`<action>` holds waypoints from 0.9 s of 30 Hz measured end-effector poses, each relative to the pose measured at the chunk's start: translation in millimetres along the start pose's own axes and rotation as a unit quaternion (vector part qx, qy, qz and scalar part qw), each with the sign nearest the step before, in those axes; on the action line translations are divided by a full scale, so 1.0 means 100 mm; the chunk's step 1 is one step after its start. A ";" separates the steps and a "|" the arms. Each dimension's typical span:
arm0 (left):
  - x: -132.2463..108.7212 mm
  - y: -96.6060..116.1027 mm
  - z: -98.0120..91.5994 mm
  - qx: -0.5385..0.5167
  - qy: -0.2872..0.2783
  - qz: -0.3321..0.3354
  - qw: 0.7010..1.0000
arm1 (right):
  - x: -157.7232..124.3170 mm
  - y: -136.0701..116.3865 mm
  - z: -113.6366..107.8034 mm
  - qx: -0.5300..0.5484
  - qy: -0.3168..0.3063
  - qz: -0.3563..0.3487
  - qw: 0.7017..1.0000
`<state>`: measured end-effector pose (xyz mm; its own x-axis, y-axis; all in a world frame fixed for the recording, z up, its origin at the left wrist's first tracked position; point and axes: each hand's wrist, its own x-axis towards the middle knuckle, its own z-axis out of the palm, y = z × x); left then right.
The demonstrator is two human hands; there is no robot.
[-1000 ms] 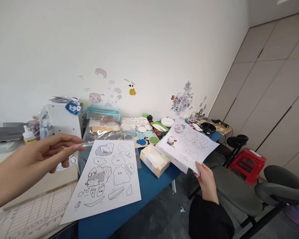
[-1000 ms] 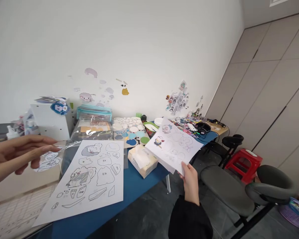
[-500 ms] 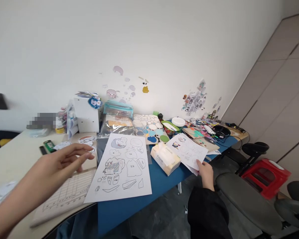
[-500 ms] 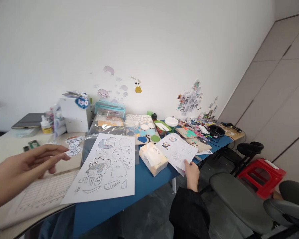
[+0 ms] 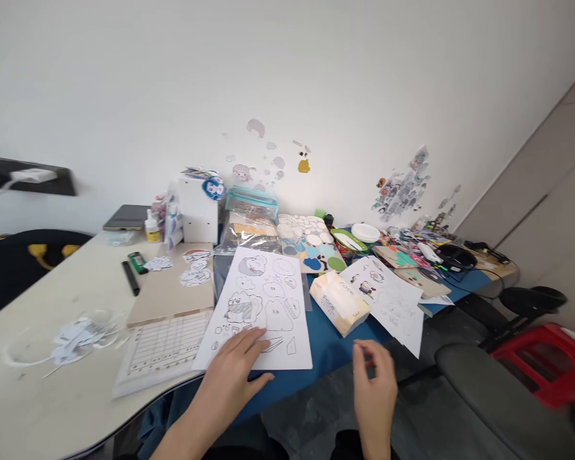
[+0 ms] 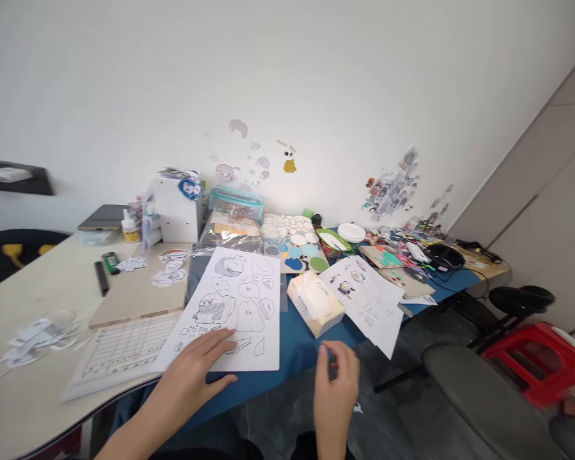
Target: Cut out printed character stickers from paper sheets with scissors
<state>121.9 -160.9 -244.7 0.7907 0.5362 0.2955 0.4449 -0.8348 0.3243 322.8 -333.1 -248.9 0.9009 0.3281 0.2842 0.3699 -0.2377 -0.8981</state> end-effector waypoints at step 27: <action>-0.03 -0.21 0.19 0.022 0.063 0.060 0.996 | 1.77 0.56 -0.38 0.134 0.008 0.348 0.928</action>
<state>118.0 -147.1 -269.1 0.7814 0.4405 0.4420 0.3702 -0.8974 0.2399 511.7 -323.2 -235.5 0.9047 0.1658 -0.3926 -0.3704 -0.1498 -0.9167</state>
